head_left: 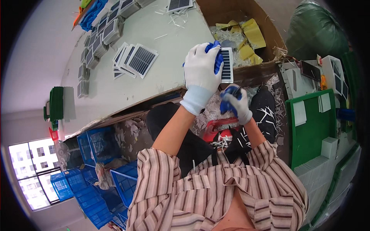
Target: Clean small solar panels with a cloth and stack them into trays.
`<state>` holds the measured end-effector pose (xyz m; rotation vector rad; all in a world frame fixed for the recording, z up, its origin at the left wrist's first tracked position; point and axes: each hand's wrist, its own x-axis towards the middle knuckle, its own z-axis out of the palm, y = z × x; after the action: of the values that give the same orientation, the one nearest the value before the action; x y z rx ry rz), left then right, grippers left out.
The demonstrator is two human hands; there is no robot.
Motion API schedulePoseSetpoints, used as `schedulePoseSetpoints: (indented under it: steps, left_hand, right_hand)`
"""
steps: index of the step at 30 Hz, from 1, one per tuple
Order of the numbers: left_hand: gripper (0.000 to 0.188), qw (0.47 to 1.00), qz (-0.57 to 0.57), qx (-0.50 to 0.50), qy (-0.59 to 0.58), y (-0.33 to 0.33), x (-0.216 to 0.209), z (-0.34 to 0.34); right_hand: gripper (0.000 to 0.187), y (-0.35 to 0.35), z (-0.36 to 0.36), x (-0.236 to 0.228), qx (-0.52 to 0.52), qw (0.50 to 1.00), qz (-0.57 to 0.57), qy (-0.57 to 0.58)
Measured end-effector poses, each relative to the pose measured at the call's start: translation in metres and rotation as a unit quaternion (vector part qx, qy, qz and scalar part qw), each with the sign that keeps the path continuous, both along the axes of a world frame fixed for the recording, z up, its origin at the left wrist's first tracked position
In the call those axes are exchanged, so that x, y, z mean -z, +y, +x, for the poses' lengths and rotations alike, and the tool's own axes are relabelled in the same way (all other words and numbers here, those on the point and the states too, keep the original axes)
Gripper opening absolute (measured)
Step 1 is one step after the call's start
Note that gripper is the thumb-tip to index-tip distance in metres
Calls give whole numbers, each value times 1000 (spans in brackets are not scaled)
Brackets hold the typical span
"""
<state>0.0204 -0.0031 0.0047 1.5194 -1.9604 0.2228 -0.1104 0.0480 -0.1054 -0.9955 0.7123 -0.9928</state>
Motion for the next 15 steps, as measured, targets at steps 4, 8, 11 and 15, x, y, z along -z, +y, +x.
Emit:
schedulePoseSetpoints:
  steps: [4, 8, 11, 15]
  left_hand:
    - [34, 1000, 7, 11, -6, 2, 3, -1]
    - [35, 1000, 17, -2, -7, 6, -1, -1]
    - [36, 1000, 27, 5, -9, 2, 1, -1]
    - [36, 999, 38, 24, -6, 2, 2, 6]
  right_hand:
    - [34, -15, 14, 12, 122, 987, 86, -50]
    - [32, -34, 57, 51, 281, 912, -209, 211]
    - [23, -85, 84, 77, 161, 865, 136, -456]
    - [29, -102, 81, 51, 63, 909, 109, -397]
